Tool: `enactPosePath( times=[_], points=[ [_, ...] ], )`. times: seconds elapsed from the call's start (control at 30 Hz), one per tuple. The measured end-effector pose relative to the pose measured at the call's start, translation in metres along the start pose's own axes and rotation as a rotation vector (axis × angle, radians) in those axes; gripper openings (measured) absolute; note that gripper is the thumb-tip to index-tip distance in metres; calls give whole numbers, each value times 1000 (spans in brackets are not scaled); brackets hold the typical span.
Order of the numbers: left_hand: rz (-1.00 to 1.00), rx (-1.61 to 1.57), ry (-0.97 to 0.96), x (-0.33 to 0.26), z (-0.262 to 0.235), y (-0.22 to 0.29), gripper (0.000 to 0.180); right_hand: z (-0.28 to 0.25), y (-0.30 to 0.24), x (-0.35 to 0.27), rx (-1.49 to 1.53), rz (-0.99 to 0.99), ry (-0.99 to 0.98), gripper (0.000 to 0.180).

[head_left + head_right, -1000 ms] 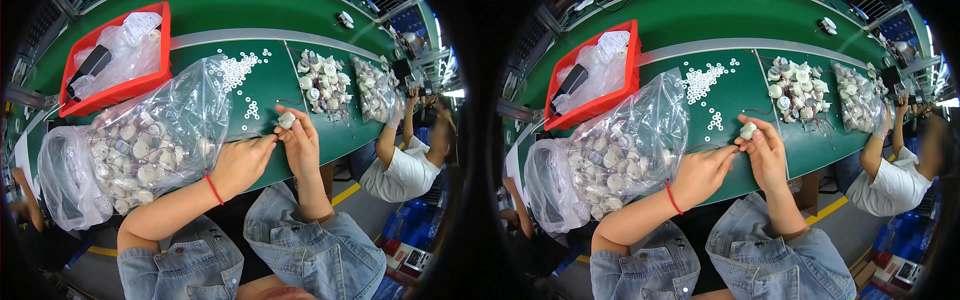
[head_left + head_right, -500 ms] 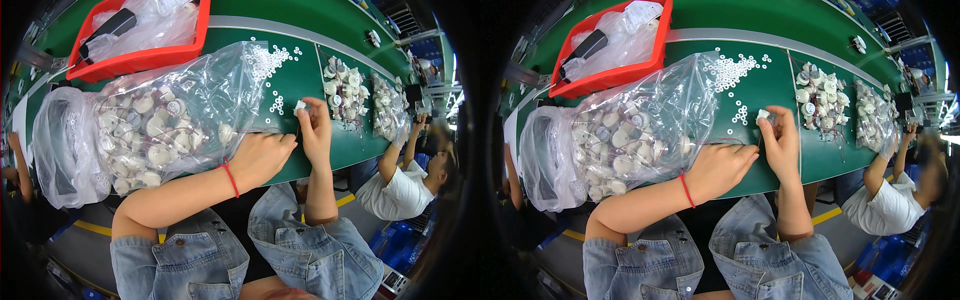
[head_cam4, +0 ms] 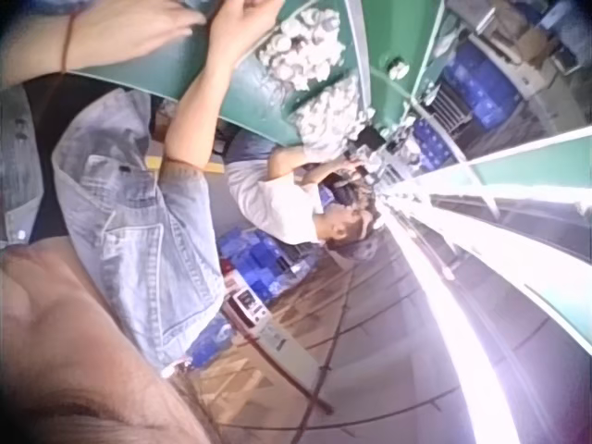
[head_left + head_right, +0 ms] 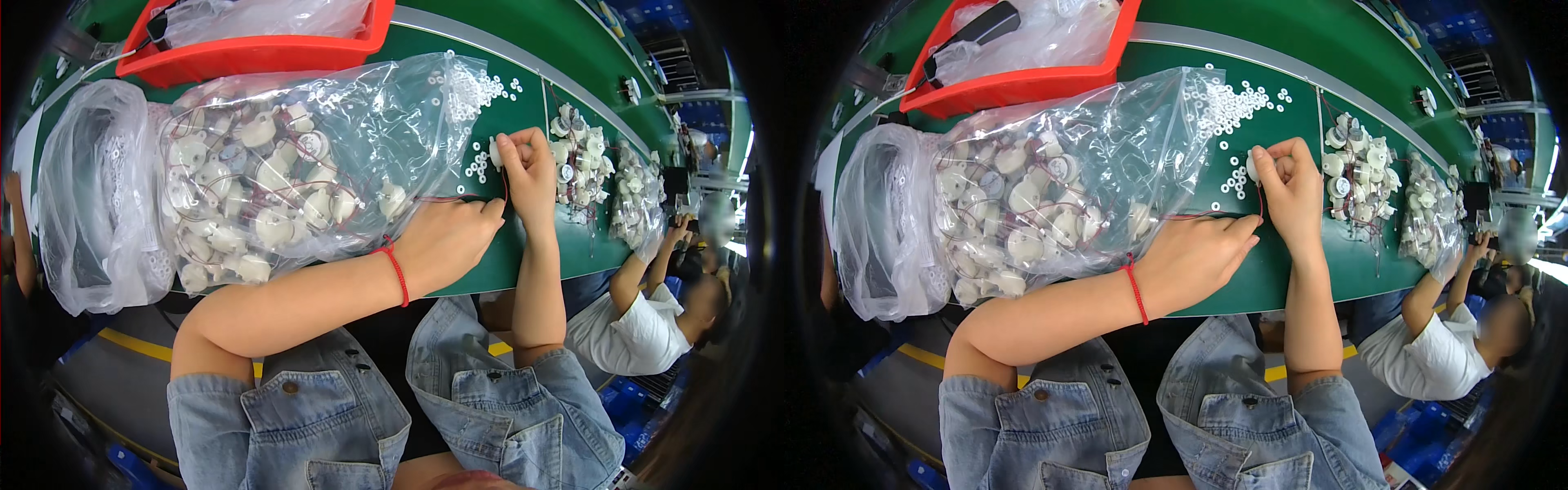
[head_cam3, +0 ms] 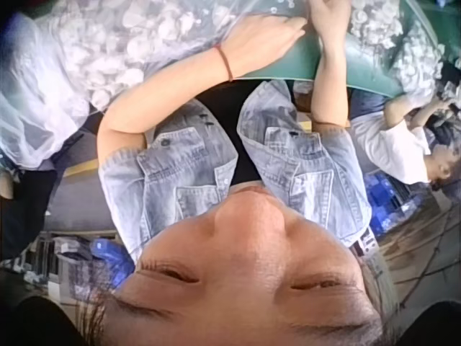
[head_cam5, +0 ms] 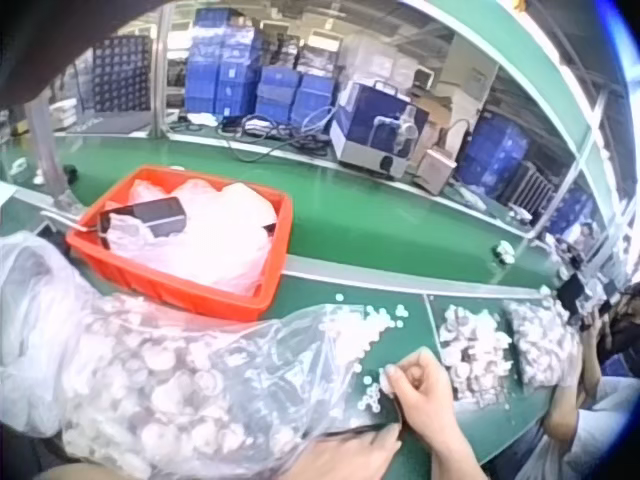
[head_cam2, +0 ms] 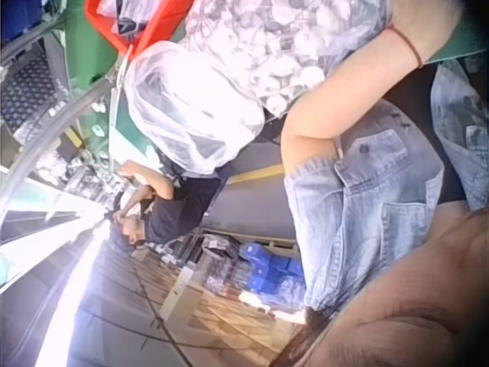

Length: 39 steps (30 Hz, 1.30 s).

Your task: The person assembles small white electronic components by hand at a factory workstation. They repeatedly pick up a component, insert a small white washer into it, and place the finished unit into a clear plastic bag. The process is repetitive and involves handling multiple identical items.

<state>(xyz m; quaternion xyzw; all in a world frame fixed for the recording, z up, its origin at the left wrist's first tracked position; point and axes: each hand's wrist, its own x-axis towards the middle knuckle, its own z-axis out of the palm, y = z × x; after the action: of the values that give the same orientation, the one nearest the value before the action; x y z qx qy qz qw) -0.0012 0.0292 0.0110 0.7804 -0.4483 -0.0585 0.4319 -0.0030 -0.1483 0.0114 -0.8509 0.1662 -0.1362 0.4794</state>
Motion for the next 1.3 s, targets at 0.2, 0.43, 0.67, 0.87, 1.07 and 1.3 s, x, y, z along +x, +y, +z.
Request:
enactPosePath(
  times=[0.2,0.43,0.67,0.87,1.07,1.3],
  points=[
    [2,9,-4,-1,0,0,20,1,-4,0,-49,36,16,23],
    [53,36,43,-1,3,-3,11,6,-3,0,-83,2,67,26],
    [54,38,19,-2,5,-4,13,7,-4,-1,-132,-2,90,27],
    [45,37,-7,-2,5,-4,12,9,-7,-3,-193,-15,108,28],
    [53,54,-19,-3,7,-5,12,12,-11,-6,-342,-116,161,29],
    [55,60,-40,-4,7,-4,14,18,-7,-7,-493,-328,210,30]
  ],
)
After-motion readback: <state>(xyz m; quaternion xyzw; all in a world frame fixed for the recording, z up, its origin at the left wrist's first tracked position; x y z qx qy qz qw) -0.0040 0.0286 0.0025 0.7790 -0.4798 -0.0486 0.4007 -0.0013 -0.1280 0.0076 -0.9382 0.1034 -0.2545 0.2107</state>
